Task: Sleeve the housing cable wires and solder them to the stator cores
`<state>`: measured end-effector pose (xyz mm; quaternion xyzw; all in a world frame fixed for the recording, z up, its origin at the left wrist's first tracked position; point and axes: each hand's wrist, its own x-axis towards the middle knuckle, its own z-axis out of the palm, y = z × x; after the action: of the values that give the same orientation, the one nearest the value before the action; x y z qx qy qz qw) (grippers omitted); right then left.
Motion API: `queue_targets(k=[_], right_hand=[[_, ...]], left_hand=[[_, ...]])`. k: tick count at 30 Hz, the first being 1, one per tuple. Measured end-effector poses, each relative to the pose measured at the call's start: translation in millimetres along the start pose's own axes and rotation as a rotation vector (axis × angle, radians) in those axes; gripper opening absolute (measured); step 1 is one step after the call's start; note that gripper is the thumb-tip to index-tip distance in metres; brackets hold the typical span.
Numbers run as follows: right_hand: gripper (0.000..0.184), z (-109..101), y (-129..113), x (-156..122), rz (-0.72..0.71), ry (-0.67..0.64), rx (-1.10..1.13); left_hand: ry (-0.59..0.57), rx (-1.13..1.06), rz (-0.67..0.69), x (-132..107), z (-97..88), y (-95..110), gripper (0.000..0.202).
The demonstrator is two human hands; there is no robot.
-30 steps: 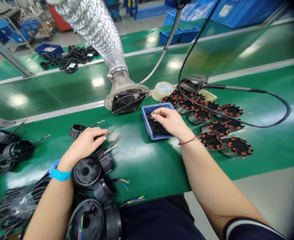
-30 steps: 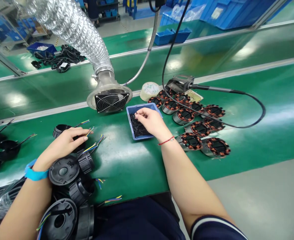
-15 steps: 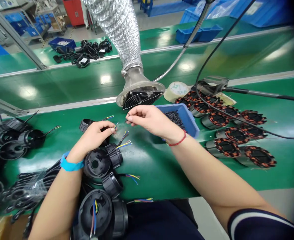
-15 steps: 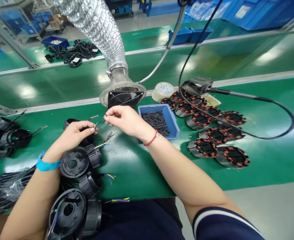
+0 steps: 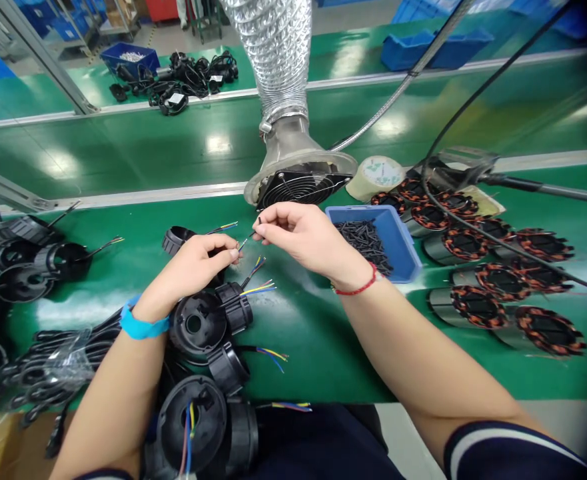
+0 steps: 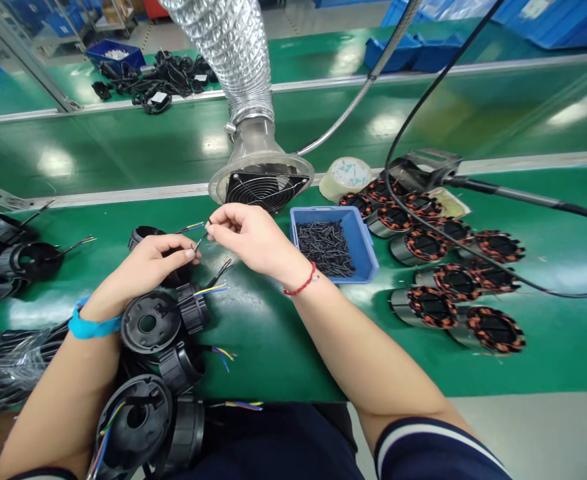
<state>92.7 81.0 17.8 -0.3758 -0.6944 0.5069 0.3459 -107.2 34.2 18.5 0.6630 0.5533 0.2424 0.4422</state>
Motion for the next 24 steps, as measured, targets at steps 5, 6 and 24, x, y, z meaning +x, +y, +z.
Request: queue_targets(k=[5, 6, 24], right_hand=[[0.011, 0.8, 0.1, -0.9, 0.000, -0.037, 0.031], [0.011, 0.0, 0.1, -0.9, -0.003, -0.045, 0.035], [0.010, -2.9, 5.7, 1.3, 0.095, -0.107, 0.119]], left_hand=[[-0.006, 0.027, 0.003, -0.3, -0.5, -0.2, 0.027], [-0.005, 0.025, 0.006, -0.4, -0.6, -0.4, 0.027], [0.013, 0.040, 0.011, -0.6, -0.3, -2.2, 0.024]])
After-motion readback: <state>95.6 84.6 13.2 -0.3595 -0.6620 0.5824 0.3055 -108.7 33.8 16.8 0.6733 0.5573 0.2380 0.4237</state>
